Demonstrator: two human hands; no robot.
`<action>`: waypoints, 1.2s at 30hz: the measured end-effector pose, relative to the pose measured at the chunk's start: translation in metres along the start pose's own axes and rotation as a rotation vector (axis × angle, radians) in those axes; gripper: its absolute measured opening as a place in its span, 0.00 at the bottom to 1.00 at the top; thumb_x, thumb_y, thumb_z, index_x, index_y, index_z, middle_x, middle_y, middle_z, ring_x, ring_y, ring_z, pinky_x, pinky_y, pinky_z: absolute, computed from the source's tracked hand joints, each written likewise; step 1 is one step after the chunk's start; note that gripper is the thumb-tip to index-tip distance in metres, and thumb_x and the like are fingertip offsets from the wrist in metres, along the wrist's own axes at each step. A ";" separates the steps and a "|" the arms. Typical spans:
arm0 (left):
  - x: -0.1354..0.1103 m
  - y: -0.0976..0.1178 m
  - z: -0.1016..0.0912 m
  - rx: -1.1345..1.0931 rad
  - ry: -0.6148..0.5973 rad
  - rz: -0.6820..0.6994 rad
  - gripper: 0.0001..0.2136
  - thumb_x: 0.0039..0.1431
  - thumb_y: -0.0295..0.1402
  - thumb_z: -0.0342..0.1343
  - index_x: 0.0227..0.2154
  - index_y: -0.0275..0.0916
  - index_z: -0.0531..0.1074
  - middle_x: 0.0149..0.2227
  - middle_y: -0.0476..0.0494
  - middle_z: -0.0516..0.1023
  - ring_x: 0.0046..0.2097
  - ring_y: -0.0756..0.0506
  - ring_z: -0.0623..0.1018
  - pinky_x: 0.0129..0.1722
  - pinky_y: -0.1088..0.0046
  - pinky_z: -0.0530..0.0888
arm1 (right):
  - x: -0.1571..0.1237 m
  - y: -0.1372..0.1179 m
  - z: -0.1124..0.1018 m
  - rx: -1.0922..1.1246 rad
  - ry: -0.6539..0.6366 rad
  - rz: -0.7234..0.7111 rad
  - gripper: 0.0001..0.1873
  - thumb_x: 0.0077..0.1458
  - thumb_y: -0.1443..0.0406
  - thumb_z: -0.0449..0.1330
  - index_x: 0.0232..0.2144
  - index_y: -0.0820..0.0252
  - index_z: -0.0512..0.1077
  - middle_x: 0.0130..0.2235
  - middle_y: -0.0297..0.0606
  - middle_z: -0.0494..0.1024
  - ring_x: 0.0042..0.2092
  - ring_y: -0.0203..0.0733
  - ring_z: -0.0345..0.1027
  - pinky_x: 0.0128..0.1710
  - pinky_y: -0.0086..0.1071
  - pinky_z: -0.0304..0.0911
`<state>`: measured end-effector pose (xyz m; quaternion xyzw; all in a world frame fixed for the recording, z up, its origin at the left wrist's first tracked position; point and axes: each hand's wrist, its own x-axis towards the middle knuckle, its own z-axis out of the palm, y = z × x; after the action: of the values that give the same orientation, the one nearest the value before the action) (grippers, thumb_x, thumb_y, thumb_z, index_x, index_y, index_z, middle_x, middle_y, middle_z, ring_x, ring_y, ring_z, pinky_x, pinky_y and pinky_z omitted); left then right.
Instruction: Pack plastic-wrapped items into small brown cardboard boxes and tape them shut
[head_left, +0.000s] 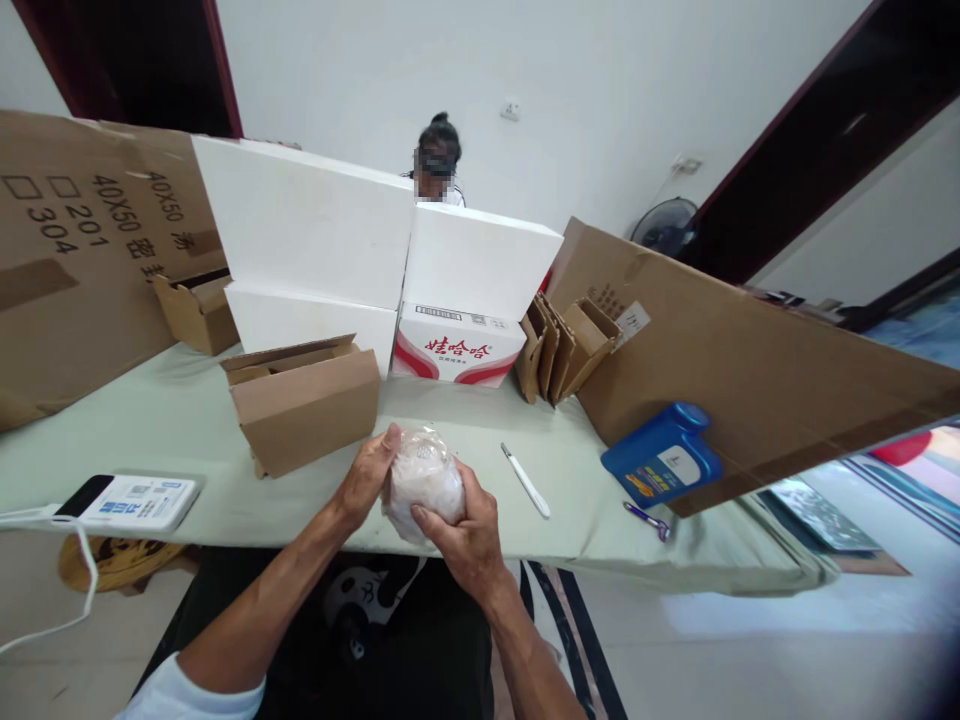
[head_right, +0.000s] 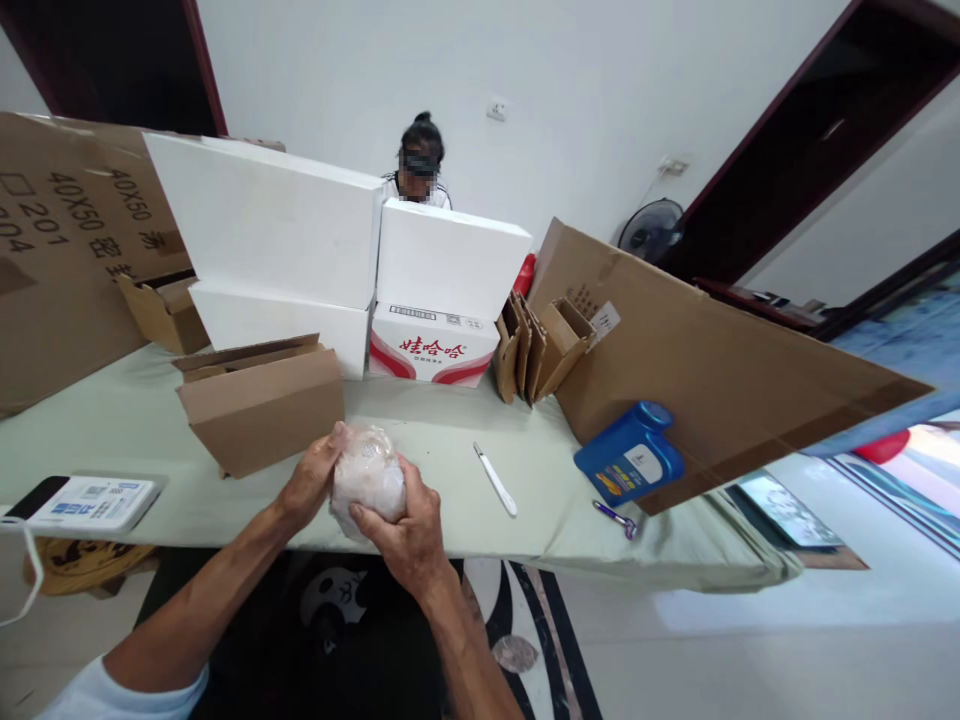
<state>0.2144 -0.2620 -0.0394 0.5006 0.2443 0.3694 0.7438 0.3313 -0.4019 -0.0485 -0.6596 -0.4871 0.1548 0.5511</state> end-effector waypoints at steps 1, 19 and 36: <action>0.001 0.007 -0.006 0.037 -0.022 0.028 0.33 0.47 0.67 0.70 0.33 0.37 0.81 0.29 0.45 0.80 0.32 0.45 0.77 0.32 0.72 0.73 | 0.000 -0.002 -0.002 0.014 -0.033 0.011 0.33 0.51 0.55 0.73 0.57 0.62 0.77 0.36 0.34 0.84 0.34 0.40 0.72 0.36 0.30 0.72; -0.014 0.016 0.008 0.332 0.092 0.359 0.15 0.60 0.45 0.67 0.26 0.39 0.81 0.26 0.49 0.73 0.29 0.48 0.68 0.30 0.74 0.64 | 0.013 -0.002 -0.014 -0.084 -0.099 -0.074 0.41 0.52 0.51 0.77 0.64 0.58 0.72 0.61 0.50 0.81 0.60 0.57 0.76 0.62 0.47 0.71; -0.003 0.003 0.002 0.093 0.071 0.082 0.32 0.51 0.66 0.67 0.21 0.38 0.70 0.20 0.53 0.65 0.22 0.53 0.61 0.21 0.77 0.60 | 0.020 0.003 -0.022 0.071 -0.156 -0.125 0.53 0.61 0.29 0.55 0.71 0.60 0.59 0.50 0.45 0.80 0.41 0.47 0.76 0.42 0.39 0.73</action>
<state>0.2129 -0.2651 -0.0357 0.5308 0.2669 0.4054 0.6947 0.3584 -0.3982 -0.0367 -0.5939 -0.5630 0.1882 0.5431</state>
